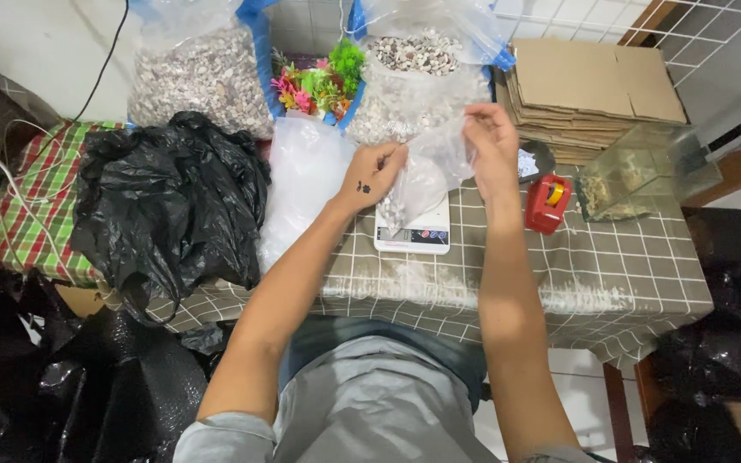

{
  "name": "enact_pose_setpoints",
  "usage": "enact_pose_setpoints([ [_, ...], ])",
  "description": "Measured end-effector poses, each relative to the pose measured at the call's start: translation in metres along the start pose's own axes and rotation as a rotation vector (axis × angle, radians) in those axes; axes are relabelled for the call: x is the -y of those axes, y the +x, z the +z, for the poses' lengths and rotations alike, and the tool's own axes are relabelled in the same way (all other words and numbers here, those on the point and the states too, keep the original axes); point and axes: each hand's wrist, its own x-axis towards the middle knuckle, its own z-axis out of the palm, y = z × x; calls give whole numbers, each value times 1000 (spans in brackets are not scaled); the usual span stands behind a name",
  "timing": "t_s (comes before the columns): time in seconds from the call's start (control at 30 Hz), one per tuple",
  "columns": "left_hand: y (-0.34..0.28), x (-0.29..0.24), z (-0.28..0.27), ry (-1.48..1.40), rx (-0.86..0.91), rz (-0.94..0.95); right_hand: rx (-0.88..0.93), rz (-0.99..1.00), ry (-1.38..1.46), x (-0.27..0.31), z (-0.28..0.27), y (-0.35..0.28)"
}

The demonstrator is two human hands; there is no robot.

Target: Packaging aquarium gravel into small bags and weighing them before placing them into a larger container.

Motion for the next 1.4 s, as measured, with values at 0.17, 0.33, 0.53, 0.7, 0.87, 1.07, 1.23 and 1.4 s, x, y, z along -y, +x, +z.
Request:
enact_pose_setpoints([
  [0.17,-1,-23,-5,20,-77,14,-182,-92,129,5,-1,3],
  [0.33,0,-23,-10,36,-198,27,-196,-76,63,-8,-19,8],
  [0.53,0,-29,-9,88,-305,61,70,-86,-120,-24,-3,1],
  [0.7,0,-32,-12,132,-314,84,184,-92,-193,-31,8,-2],
  [0.87,0,-32,-5,96,-276,101,-53,-103,-170,-27,1,3],
  [1.07,0,-39,-6,81,-231,113,-201,-94,-10,-28,-8,9],
  [1.23,-1,-53,-13,90,-165,130,-269,-193,188,-14,-10,11],
  [1.4,-4,-54,-13,82,-108,150,-295,-254,301,-3,-20,10],
])
